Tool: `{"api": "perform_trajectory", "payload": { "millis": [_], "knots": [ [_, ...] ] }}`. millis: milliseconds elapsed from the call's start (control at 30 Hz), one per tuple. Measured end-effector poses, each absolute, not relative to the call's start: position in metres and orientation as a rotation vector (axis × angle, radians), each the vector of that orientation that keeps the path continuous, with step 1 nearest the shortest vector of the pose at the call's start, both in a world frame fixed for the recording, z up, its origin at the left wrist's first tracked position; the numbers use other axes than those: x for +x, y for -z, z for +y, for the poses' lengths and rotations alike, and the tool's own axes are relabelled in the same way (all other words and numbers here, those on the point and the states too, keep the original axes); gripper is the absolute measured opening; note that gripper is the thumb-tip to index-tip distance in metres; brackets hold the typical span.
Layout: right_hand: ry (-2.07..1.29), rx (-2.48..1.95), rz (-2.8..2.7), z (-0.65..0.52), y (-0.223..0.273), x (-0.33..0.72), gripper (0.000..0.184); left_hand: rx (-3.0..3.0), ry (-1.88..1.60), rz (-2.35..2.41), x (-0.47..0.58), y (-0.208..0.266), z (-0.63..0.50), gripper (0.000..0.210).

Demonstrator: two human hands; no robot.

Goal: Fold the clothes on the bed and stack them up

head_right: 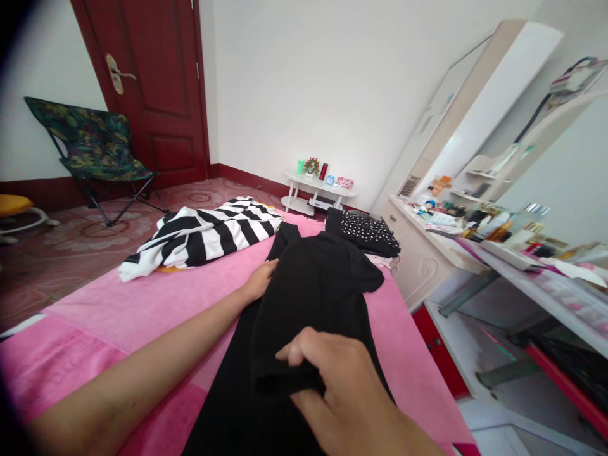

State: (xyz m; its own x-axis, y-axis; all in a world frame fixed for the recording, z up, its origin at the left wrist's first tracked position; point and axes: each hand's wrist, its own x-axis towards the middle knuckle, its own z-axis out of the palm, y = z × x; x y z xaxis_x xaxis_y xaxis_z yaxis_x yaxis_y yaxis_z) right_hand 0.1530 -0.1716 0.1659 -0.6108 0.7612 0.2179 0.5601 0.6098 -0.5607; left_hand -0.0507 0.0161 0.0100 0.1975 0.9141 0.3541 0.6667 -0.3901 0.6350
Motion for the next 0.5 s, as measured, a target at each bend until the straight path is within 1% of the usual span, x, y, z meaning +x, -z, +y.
{"api": "perform_trajectory", "payload": {
  "millis": [100,167,267,333,367,400,467,500],
  "knots": [
    [-0.755,-1.069,-2.605,-0.176,-0.125,0.148,0.027,2.020,-1.130,1.452,-0.052,-0.009,0.018,0.038],
    [-0.847,-1.050,-2.784,-0.174,-0.109,0.145,0.024,1.946,-1.196,1.460,-0.052,-0.008,0.019,0.039],
    [-1.091,-0.938,-2.936,-0.163,-0.105,0.142,0.014,1.843,-1.282,1.491,-0.052,-0.006,0.022,0.038],
    [-1.238,-0.929,-2.830,-0.149,-0.107,0.137,0.012,1.783,-1.315,1.509,-0.052,-0.005,0.027,0.039],
    [-1.215,-0.963,-2.729,-0.139,-0.107,0.133,0.013,1.775,-1.320,1.521,-0.052,-0.006,0.031,0.042],
    [-1.105,-1.014,-2.624,-0.128,-0.105,0.129,0.015,1.788,-1.318,1.536,-0.052,-0.006,0.037,0.046],
    [-0.753,-1.116,-2.468,-0.105,-0.094,0.120,0.021,1.856,-1.309,1.573,-0.053,-0.010,0.051,0.055],
    [-0.603,-1.149,-2.437,-0.095,-0.086,0.116,0.028,1.924,-1.304,1.602,-0.053,-0.013,0.058,0.057]
  ]
}}
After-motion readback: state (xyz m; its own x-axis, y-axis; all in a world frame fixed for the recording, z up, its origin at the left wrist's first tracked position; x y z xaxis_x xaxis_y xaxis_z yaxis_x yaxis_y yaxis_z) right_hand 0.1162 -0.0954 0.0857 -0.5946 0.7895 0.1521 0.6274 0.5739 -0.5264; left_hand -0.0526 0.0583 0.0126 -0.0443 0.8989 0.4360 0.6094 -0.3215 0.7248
